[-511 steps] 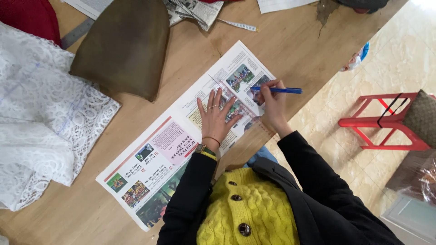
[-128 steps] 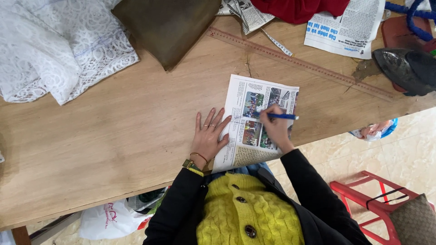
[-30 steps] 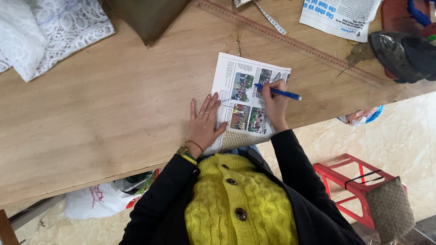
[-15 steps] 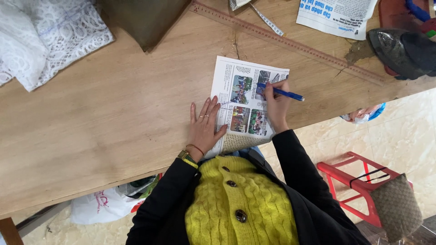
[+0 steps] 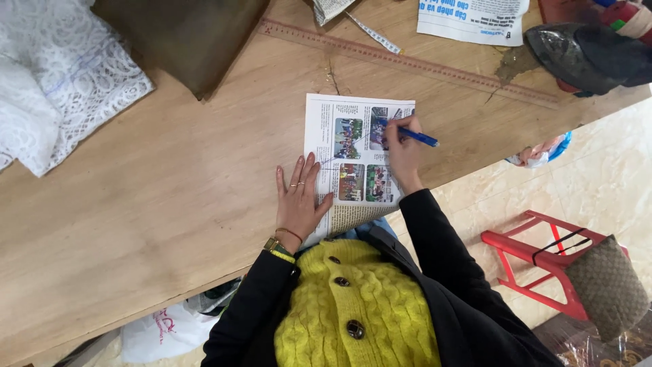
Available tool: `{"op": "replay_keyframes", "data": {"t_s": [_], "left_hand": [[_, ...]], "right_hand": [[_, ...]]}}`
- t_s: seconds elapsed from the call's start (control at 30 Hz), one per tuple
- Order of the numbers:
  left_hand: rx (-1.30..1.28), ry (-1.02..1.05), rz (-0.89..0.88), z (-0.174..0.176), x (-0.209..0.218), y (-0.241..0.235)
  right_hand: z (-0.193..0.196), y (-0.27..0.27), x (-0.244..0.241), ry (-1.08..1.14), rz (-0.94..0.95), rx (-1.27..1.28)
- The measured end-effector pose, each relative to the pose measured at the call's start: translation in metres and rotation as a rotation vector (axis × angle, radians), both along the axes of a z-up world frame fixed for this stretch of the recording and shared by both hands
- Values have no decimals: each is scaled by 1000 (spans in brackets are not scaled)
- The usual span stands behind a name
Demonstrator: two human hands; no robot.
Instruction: The person uses a ruler and a blue pen to measure and mark lines on a newspaper spread out on a wooden table. They repeatedly reposition the ruler and draw lines across the paper. Later, they use a flexible measuring tape to measure the newspaper as well.
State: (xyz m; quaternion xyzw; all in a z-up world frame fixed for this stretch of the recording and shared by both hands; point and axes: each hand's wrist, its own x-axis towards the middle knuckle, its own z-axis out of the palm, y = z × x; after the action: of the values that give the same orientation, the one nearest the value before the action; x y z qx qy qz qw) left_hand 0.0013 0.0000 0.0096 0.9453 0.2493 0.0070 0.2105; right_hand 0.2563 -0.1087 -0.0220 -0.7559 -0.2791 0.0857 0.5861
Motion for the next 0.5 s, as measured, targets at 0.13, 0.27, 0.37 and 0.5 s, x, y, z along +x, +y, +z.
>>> {"op": "replay_keyframes", "data": {"t_s": [0.13, 0.27, 0.37, 0.5], "left_hand": [[35, 13, 6, -1, -1, 1], [25, 37, 0, 0, 1, 0], [52, 55, -1, 0, 1, -1], [48, 74, 0, 3, 2, 0]], "right_hand": [[1, 6, -6, -35, -151, -46], [4, 2, 0, -82, -248, -124], [8, 6, -5, -102, -219, -121], [13, 8, -5, -129, -205, -97]]}}
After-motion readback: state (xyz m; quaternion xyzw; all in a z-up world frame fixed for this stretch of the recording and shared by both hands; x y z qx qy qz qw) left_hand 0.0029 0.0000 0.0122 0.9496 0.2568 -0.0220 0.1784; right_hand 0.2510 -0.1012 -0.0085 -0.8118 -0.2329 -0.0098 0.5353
